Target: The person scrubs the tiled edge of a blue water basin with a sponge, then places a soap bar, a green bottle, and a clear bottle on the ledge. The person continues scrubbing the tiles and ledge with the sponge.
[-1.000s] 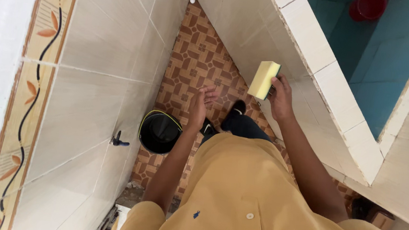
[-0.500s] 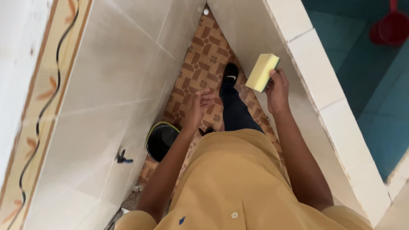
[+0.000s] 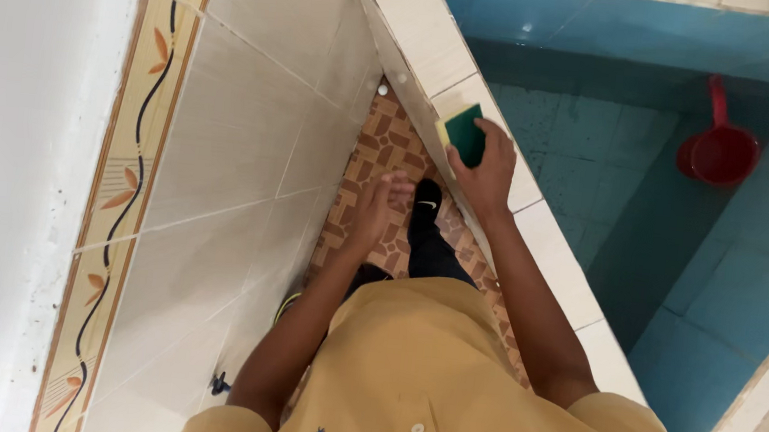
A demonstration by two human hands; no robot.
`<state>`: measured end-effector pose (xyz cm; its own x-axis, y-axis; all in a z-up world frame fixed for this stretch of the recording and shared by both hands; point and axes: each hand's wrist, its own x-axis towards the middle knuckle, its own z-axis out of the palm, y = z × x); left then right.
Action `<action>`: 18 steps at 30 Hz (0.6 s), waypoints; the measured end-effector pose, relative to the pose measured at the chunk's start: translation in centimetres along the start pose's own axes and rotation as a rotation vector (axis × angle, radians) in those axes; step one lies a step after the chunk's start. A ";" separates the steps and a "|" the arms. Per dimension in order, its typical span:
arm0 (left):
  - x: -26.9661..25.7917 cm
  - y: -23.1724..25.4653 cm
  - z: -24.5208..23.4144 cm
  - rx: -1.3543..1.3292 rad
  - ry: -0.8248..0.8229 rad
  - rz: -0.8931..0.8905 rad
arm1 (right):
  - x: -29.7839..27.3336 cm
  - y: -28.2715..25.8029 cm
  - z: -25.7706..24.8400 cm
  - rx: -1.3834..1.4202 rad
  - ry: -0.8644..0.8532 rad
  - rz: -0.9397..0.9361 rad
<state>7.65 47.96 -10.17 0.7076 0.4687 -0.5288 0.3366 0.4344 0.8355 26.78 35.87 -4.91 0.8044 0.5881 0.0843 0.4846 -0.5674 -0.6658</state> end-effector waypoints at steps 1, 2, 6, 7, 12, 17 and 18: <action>0.7 0.9 0.2 0.004 0.018 -0.017 | 1.0 0.4 0.5 -0.043 -0.004 -0.014; 1.2 1.7 0.4 -0.003 0.032 -0.018 | 1.9 0.9 1.1 -0.086 -0.009 -0.028; 1.8 3.4 0.3 -0.017 0.080 -0.022 | 3.3 3.0 3.0 -0.230 -0.112 -0.048; 2.0 3.5 0.1 -0.016 0.089 -0.022 | 3.4 3.4 3.3 -0.226 -0.118 -0.059; 2.3 3.7 -1.5 0.060 0.089 -0.022 | 2.4 4.6 4.2 -0.220 -0.194 -0.043; 3.8 2.7 -2.7 0.088 0.043 0.003 | 1.5 4.9 4.1 -0.281 -0.234 -0.048; 4.7 2.5 -2.8 0.077 0.022 0.032 | 1.9 5.0 4.1 -0.293 -0.231 -0.059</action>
<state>10.07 53.35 -11.01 0.7054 0.4986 -0.5038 0.3611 0.3589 0.8607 29.36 36.54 -11.10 0.6894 0.7205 -0.0752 0.6327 -0.6494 -0.4219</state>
